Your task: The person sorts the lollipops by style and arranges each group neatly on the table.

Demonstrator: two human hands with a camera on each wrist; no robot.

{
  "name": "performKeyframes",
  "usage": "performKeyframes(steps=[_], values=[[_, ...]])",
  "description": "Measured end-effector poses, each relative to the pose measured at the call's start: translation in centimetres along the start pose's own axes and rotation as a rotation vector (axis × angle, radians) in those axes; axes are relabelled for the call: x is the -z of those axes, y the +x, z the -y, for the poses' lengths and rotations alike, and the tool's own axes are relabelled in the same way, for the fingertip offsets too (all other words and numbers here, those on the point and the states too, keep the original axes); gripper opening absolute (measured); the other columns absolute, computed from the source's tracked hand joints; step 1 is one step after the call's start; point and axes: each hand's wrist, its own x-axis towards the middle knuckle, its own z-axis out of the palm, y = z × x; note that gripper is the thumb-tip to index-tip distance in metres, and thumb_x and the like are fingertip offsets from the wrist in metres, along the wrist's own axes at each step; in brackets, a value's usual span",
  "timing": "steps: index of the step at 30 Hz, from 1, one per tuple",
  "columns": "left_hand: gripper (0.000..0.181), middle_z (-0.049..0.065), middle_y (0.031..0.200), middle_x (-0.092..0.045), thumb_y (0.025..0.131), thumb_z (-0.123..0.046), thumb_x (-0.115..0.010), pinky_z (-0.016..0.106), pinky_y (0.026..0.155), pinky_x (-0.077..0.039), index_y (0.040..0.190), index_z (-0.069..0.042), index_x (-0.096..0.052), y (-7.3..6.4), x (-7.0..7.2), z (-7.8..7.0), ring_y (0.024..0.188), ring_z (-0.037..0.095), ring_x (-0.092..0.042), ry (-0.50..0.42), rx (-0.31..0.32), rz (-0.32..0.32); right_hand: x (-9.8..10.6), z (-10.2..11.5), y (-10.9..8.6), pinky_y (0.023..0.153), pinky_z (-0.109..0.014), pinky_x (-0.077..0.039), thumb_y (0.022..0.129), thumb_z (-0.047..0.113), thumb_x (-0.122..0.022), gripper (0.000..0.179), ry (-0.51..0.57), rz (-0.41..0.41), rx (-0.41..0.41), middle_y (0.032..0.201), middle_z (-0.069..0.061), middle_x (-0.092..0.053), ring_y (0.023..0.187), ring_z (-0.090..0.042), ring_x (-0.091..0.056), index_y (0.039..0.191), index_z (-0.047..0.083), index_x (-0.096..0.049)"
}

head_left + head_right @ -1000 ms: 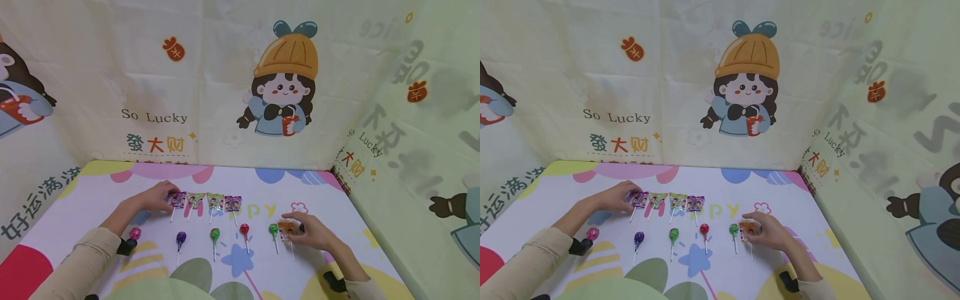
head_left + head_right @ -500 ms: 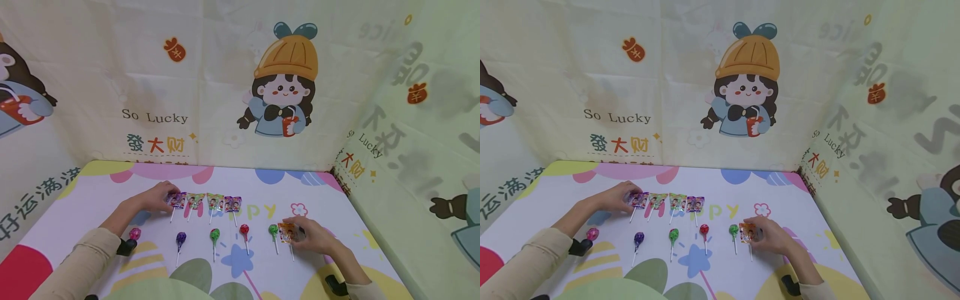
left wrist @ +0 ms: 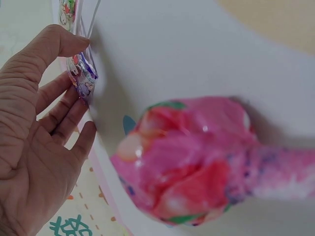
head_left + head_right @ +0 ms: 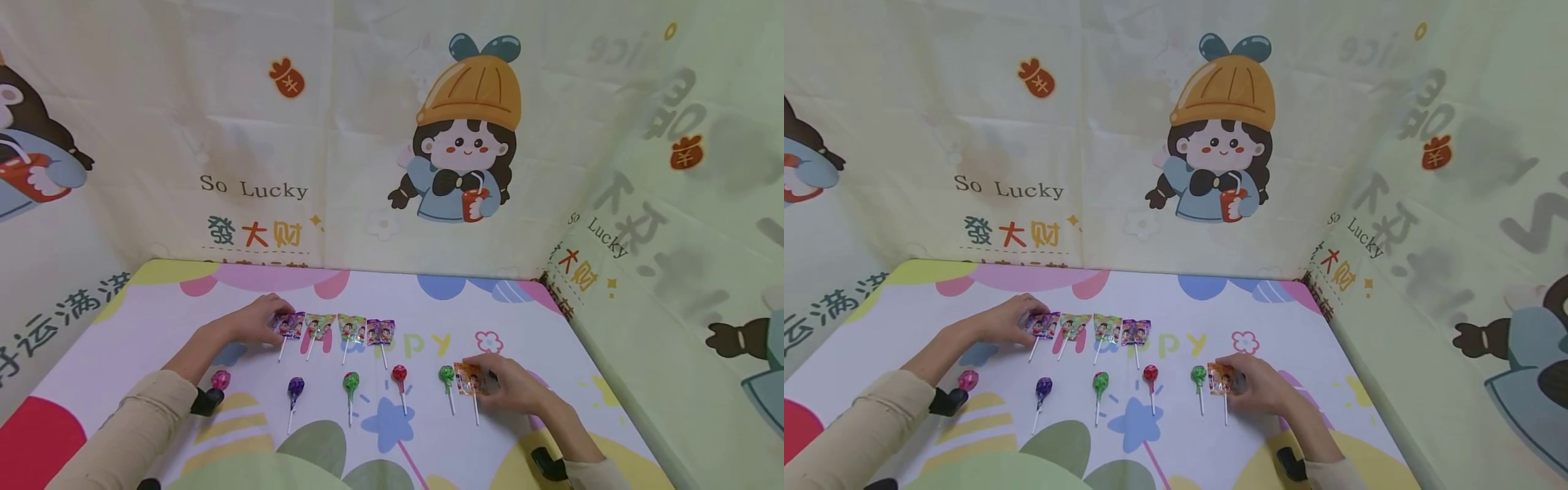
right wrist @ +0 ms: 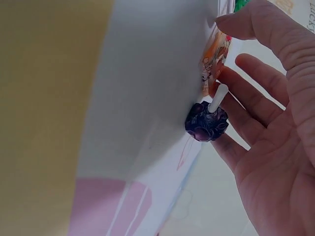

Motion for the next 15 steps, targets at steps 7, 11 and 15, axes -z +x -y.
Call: performKeyframes(steps=[7,11,15], values=[[0.06,0.018,0.13,-0.053,0.08,-0.018,-0.085,0.061,0.109,-0.041,0.132,-0.001,-0.06,0.11,0.08,-0.16,0.122,0.038,-0.048,-0.001,0.01,0.0,-0.11,-0.35,0.25,0.097,-0.044,-0.053,0.077,0.008,-0.083,0.055,-0.034,-0.046,0.084,0.123,-0.005,-0.07,0.11,-0.023,-0.064,0.13,0.005,-0.066],[0.06,0.018,0.13,-0.053,0.08,-0.018,-0.085,0.061,0.109,-0.042,0.132,-0.001,-0.059,0.13,0.09,-0.11,0.122,0.038,-0.048,0.001,0.013,0.0,-0.15,-0.4,0.31,0.097,-0.043,-0.053,0.078,0.01,-0.083,0.055,-0.028,-0.043,0.067,0.123,-0.004,-0.069,0.108,-0.021,-0.063,0.13,0.006,-0.066],[0.061,0.018,0.129,-0.053,0.08,-0.018,-0.085,0.061,0.109,-0.042,0.132,-0.001,-0.059,0.2,0.0,0.04,0.122,0.038,-0.048,0.003,0.011,0.001,-0.31,-0.48,0.45,0.097,-0.042,-0.052,0.079,0.01,-0.083,0.054,-0.023,-0.034,0.037,0.123,-0.002,-0.07,0.105,-0.017,-0.061,0.13,0.008,-0.066]])
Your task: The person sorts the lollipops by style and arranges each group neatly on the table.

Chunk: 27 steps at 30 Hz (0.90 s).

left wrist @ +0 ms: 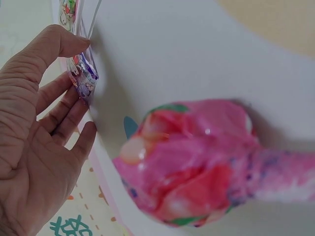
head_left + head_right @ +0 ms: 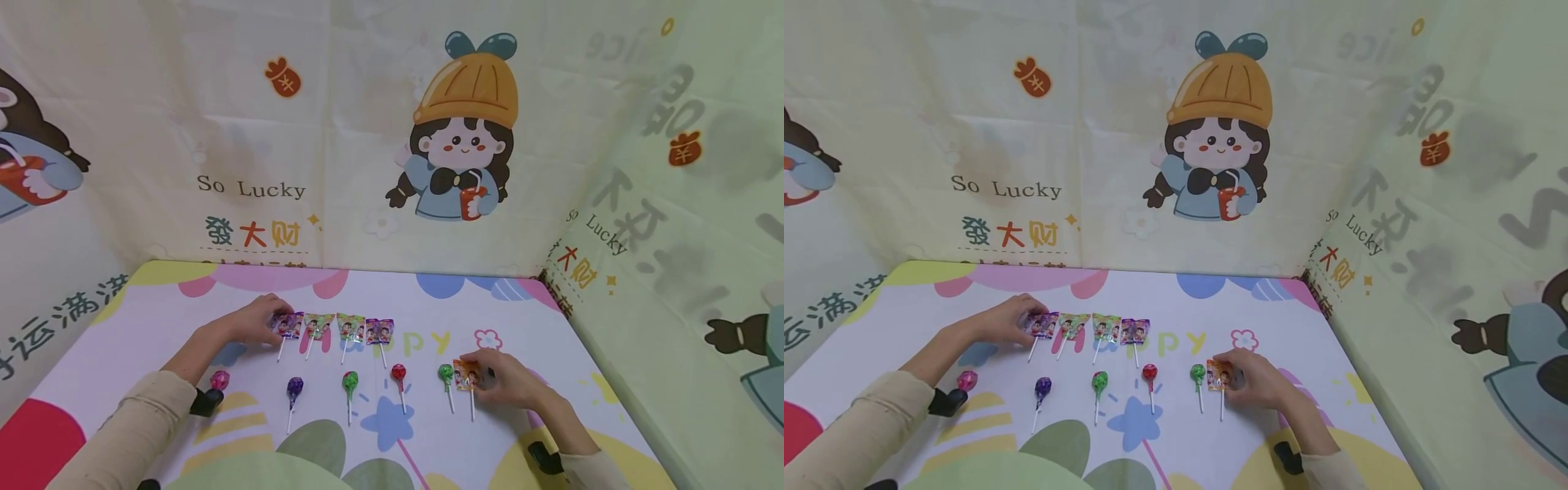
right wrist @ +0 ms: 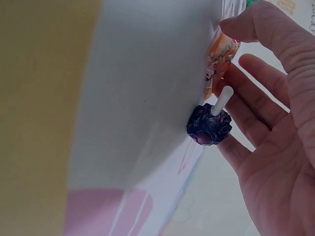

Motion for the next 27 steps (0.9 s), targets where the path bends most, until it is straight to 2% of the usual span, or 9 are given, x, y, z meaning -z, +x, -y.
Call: performKeyframes(steps=[5,13,21,27], values=[[0.06,0.018,0.129,-0.054,0.081,-0.019,-0.085,0.061,0.109,-0.042,0.132,-0.001,-0.06,-0.07,-0.11,0.17,0.122,0.038,-0.048,-0.002,-0.005,-0.003,-0.2,-0.15,0.25,0.098,-0.043,-0.052,0.079,0.01,-0.083,0.054,-0.006,0.019,-0.036,0.124,-0.001,-0.07,0.106,-0.014,-0.06,0.131,0.009,-0.066],[0.059,0.018,0.129,-0.054,0.081,-0.018,-0.085,0.062,0.108,-0.042,0.132,-0.001,-0.06,-0.18,-0.16,0.17,0.122,0.038,-0.048,0.001,-0.006,-0.006,-0.18,-0.12,0.41,0.101,-0.047,-0.051,0.08,0.013,-0.083,0.052,-0.001,0.03,-0.064,0.124,-0.001,-0.07,0.11,-0.018,-0.062,0.129,0.01,-0.067],[0.059,0.019,0.13,-0.054,0.081,-0.018,-0.085,0.062,0.109,-0.041,0.132,-0.001,-0.06,-0.16,-0.11,-0.04,0.122,0.039,-0.048,0.012,-0.015,-0.008,0.13,0.11,0.36,0.103,-0.054,-0.049,0.078,0.024,-0.086,0.057,0.002,0.037,-0.068,0.126,-0.005,-0.068,0.118,-0.029,-0.062,0.129,0.008,-0.066],[0.06,0.019,0.13,-0.054,0.081,-0.018,-0.084,0.061,0.109,-0.041,0.132,-0.001,-0.059,-0.05,-0.1,0.03,0.123,0.038,-0.048,0.014,-0.009,-0.01,0.18,0.06,0.76,0.102,-0.053,-0.049,0.078,0.019,-0.086,0.055,-0.016,0.037,-0.072,0.125,-0.005,-0.068,0.117,-0.027,-0.062,0.128,0.007,-0.067]])
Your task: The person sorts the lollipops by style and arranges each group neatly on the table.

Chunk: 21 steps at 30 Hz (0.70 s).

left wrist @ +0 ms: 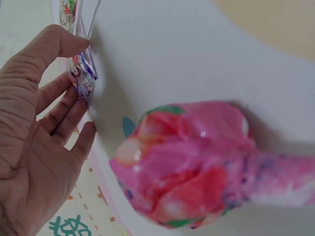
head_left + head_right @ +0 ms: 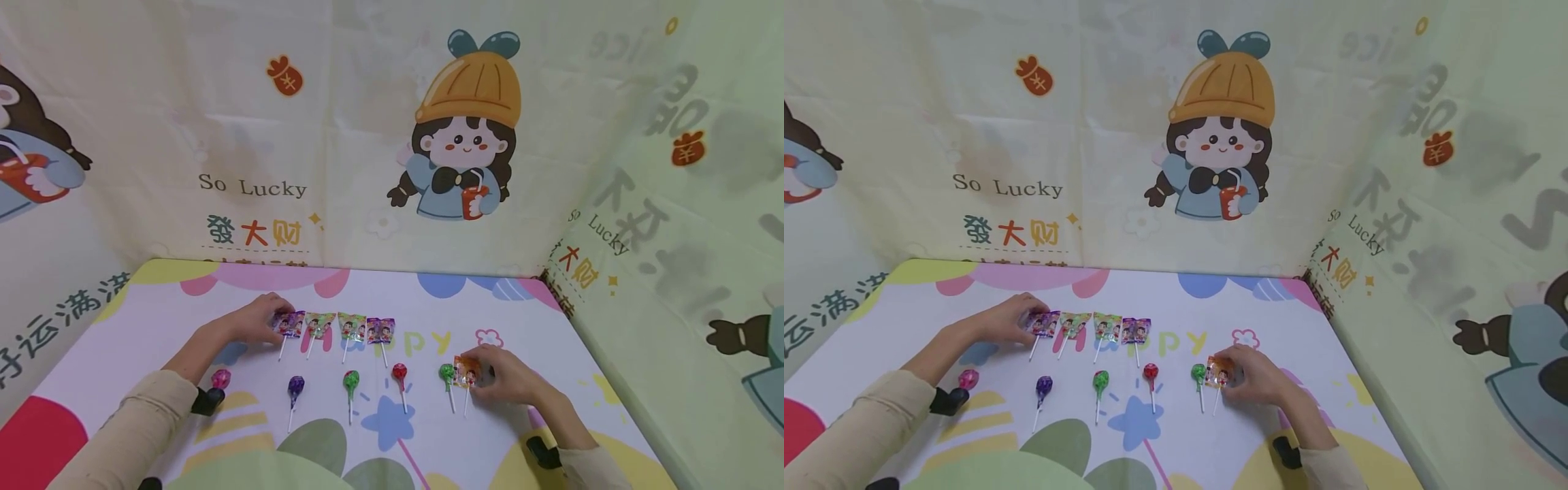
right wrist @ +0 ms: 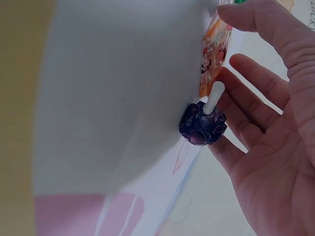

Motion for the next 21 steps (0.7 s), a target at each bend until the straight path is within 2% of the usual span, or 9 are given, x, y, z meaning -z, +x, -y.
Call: performKeyframes(steps=[8,12,21], values=[[0.059,0.018,0.127,-0.054,0.08,-0.018,-0.084,0.062,0.109,-0.041,0.131,0.001,-0.06,0.0,0.0,0.1,0.12,0.038,-0.048,-0.007,-0.017,0.006,0.3,0.1,0.9,0.107,-0.059,-0.044,0.077,0.016,-0.085,0.057,0.022,0.032,-0.067,0.13,-0.008,-0.066,0.127,-0.036,-0.057,0.13,0.007,-0.066],[0.059,0.018,0.127,-0.054,0.08,-0.018,-0.085,0.061,0.108,-0.042,0.13,0.001,-0.06,0.1,-0.1,0.2,0.12,0.038,-0.049,-0.005,-0.022,0.003,0.4,0.1,1.1,0.107,-0.06,-0.044,0.077,0.018,-0.086,0.056,0.024,0.044,-0.071,0.129,-0.008,-0.067,0.127,-0.038,-0.056,0.129,0.008,-0.067],[0.058,0.018,0.127,-0.054,0.08,-0.017,-0.084,0.062,0.109,-0.041,0.131,0.001,-0.06,0.1,-0.2,0.4,0.12,0.038,-0.048,-0.004,-0.032,-0.005,0.3,0.1,1.5,0.098,-0.046,-0.052,0.077,0.013,-0.085,0.047,0.025,0.031,-0.043,0.119,-0.001,-0.068,0.106,-0.019,-0.059,0.121,0.011,-0.071]])
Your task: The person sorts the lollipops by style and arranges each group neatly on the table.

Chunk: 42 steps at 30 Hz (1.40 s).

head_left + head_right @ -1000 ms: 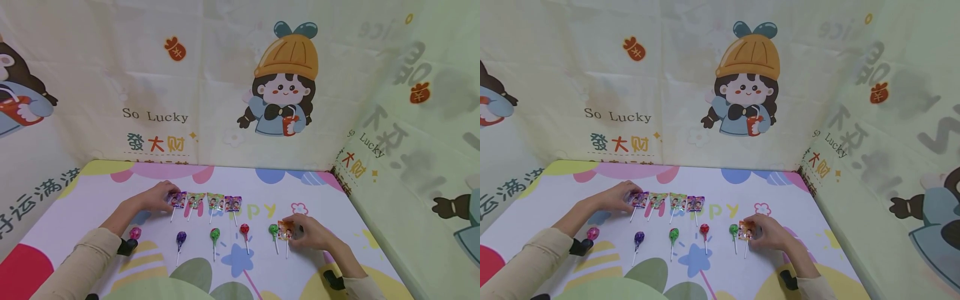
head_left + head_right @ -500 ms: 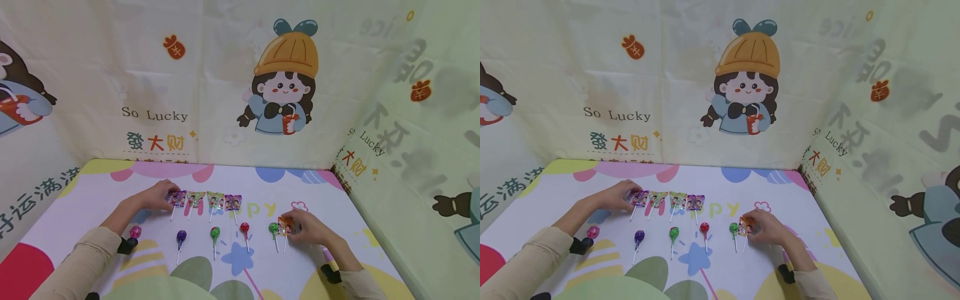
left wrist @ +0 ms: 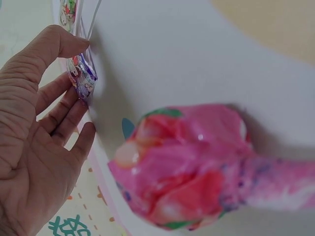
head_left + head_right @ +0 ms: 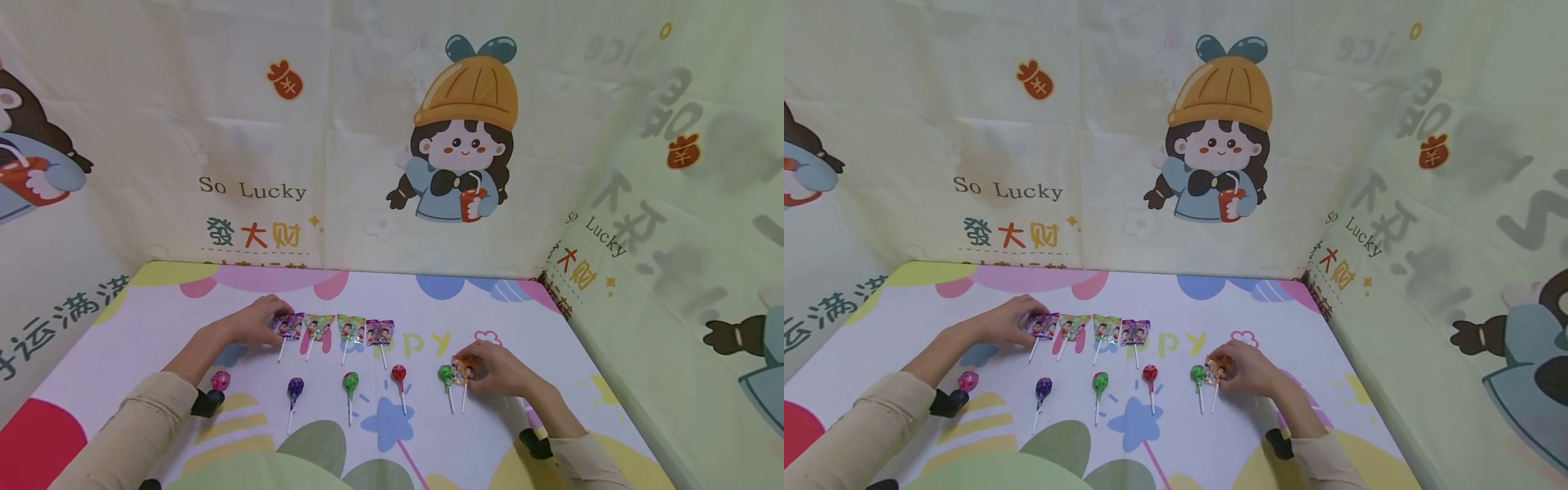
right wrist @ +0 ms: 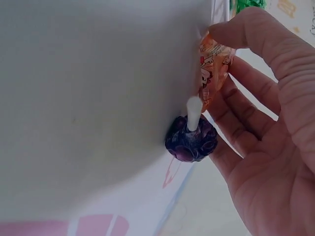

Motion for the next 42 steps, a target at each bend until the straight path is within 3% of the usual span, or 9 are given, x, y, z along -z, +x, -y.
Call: performKeyframes(steps=[6,18,29,35,42], values=[[0.058,0.017,0.126,-0.055,0.08,-0.017,-0.084,0.062,0.108,-0.041,0.13,0.0,-0.06,-0.2,0.0,-0.1,0.12,0.038,-0.049,-0.013,0.004,-0.006,0.2,0.5,0.1,0.092,-0.04,-0.053,0.075,0.01,-0.086,0.043,0.004,-0.002,0.014,0.111,0.002,-0.069,0.097,-0.014,-0.059,0.116,0.01,-0.071],[0.058,0.018,0.129,-0.054,0.081,-0.018,-0.084,0.062,0.11,-0.04,0.131,-0.001,-0.061,-0.4,0.0,-0.2,0.122,0.037,-0.048,-0.014,0.031,-0.007,-0.1,0.1,-0.1,0.093,-0.039,-0.053,0.075,0.012,-0.087,0.041,0.036,-0.014,-0.033,0.108,0.007,-0.07,0.097,-0.01,-0.059,0.113,0.014,-0.072],[0.058,0.018,0.132,-0.053,0.082,-0.018,-0.084,0.062,0.111,-0.039,0.133,-0.003,-0.06,-0.4,0.0,-0.2,0.125,0.039,-0.047,-0.016,0.053,-0.006,0.3,-0.4,0.1,0.089,-0.035,-0.055,0.076,0.012,-0.087,0.036,0.05,-0.035,0.032,0.104,0.007,-0.071,0.093,-0.009,-0.059,0.109,0.013,-0.074],[0.059,0.019,0.132,-0.053,0.081,-0.018,-0.084,0.062,0.111,-0.039,0.133,-0.002,-0.06,-0.4,0.1,-0.3,0.124,0.039,-0.046,-0.016,0.048,-0.01,0.9,-0.3,0.2,0.087,-0.036,-0.055,0.076,0.01,-0.086,0.034,0.074,-0.042,0.058,0.102,0.004,-0.072,0.091,-0.011,-0.059,0.107,0.011,-0.074],[0.061,0.02,0.131,-0.052,0.08,-0.019,-0.084,0.063,0.11,-0.04,0.132,-0.001,-0.059,-0.4,0.1,-0.3,0.123,0.039,-0.046,-0.014,0.047,-0.003,1.8,0.0,0.4,0.09,-0.04,-0.055,0.077,0.011,-0.085,0.034,0.058,-0.03,0.025,0.104,0.006,-0.071,0.094,-0.012,-0.058,0.11,0.012,-0.074]])
